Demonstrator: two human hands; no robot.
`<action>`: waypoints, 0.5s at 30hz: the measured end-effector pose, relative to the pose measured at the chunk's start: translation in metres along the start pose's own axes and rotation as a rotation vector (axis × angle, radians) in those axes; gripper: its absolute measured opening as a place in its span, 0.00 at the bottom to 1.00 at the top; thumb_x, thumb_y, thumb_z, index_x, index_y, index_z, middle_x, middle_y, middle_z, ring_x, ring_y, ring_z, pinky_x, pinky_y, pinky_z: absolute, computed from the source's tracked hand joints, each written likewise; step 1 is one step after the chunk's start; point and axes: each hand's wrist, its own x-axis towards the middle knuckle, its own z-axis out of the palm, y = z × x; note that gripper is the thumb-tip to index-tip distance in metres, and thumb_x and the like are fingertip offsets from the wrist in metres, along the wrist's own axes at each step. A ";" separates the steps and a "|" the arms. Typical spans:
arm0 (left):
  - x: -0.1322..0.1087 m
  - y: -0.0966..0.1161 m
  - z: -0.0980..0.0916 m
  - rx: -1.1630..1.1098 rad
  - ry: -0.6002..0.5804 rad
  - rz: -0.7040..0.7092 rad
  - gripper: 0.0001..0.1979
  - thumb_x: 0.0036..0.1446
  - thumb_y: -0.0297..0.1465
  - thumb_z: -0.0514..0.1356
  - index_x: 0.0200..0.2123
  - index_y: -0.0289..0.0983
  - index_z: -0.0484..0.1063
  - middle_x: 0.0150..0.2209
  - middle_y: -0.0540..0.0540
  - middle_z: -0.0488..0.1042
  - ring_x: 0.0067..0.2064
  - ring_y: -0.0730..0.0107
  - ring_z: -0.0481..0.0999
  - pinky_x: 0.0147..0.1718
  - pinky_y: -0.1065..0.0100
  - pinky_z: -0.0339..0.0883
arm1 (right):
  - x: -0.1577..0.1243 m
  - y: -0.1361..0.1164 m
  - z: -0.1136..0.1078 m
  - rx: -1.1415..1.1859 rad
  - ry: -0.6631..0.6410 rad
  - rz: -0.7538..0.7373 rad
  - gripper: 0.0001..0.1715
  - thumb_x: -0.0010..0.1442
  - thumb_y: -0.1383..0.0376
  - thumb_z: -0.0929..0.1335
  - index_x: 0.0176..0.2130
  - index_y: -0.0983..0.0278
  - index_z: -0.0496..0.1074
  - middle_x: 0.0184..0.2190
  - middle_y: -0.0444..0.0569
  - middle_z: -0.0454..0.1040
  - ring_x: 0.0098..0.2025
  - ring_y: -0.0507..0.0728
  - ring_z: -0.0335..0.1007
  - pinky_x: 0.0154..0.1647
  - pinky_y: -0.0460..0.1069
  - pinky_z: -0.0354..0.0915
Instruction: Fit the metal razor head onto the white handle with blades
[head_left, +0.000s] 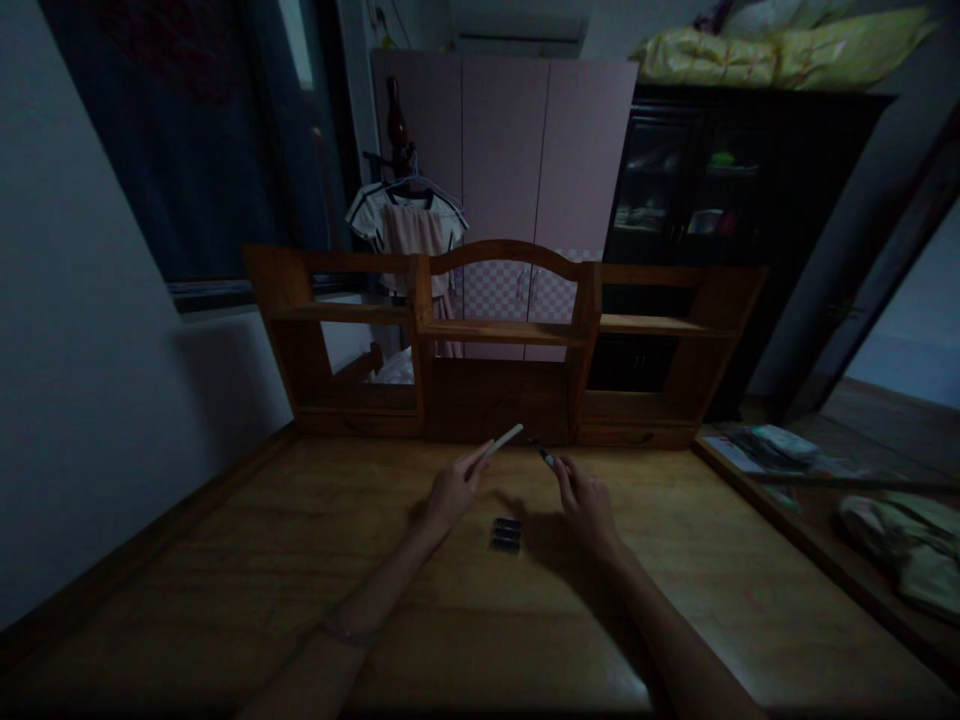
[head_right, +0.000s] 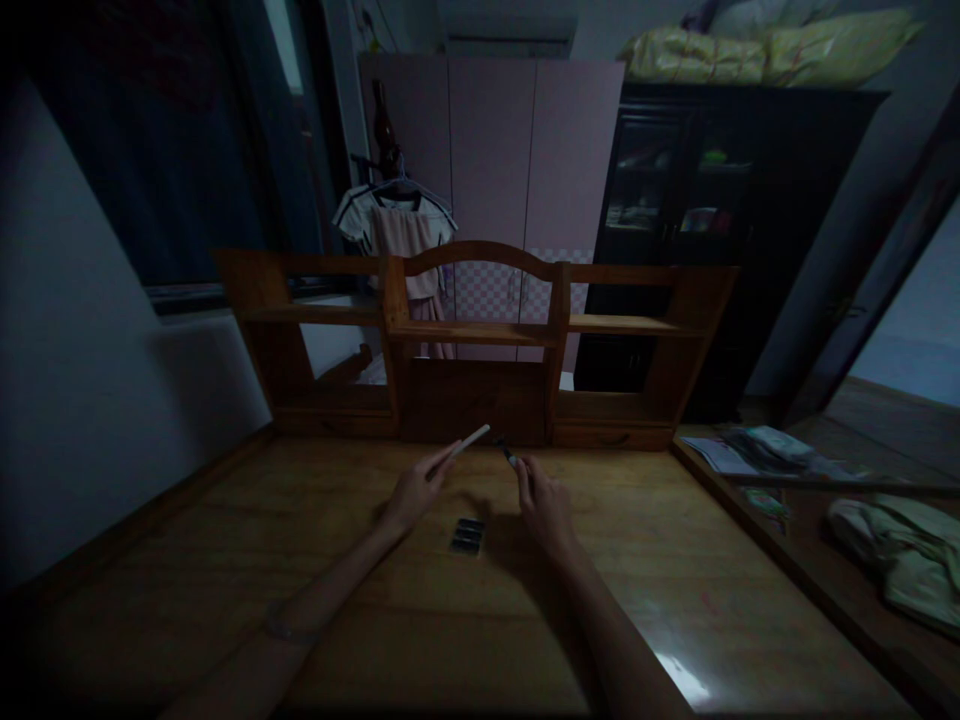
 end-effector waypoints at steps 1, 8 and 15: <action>0.000 0.001 -0.001 -0.012 0.012 0.005 0.19 0.62 0.35 0.51 0.56 0.46 0.64 0.54 0.50 0.70 0.52 0.65 0.72 0.51 0.65 0.65 | 0.000 0.000 0.000 -0.003 0.003 0.005 0.22 0.67 0.56 0.54 0.48 0.63 0.68 0.38 0.52 0.77 0.36 0.58 0.75 0.32 0.47 0.60; -0.003 0.013 0.002 -0.026 -0.067 0.057 0.20 0.61 0.35 0.52 0.57 0.47 0.63 0.53 0.50 0.71 0.52 0.65 0.71 0.52 0.65 0.64 | 0.001 0.001 0.001 0.007 0.007 0.027 0.23 0.67 0.56 0.53 0.45 0.62 0.70 0.37 0.53 0.77 0.35 0.58 0.74 0.31 0.47 0.60; -0.004 0.011 0.002 0.024 -0.048 0.018 0.19 0.61 0.35 0.52 0.56 0.48 0.65 0.53 0.51 0.71 0.51 0.65 0.72 0.51 0.65 0.64 | 0.002 -0.009 -0.002 0.166 -0.037 0.043 0.24 0.64 0.52 0.56 0.43 0.62 0.71 0.30 0.49 0.76 0.28 0.54 0.70 0.27 0.46 0.60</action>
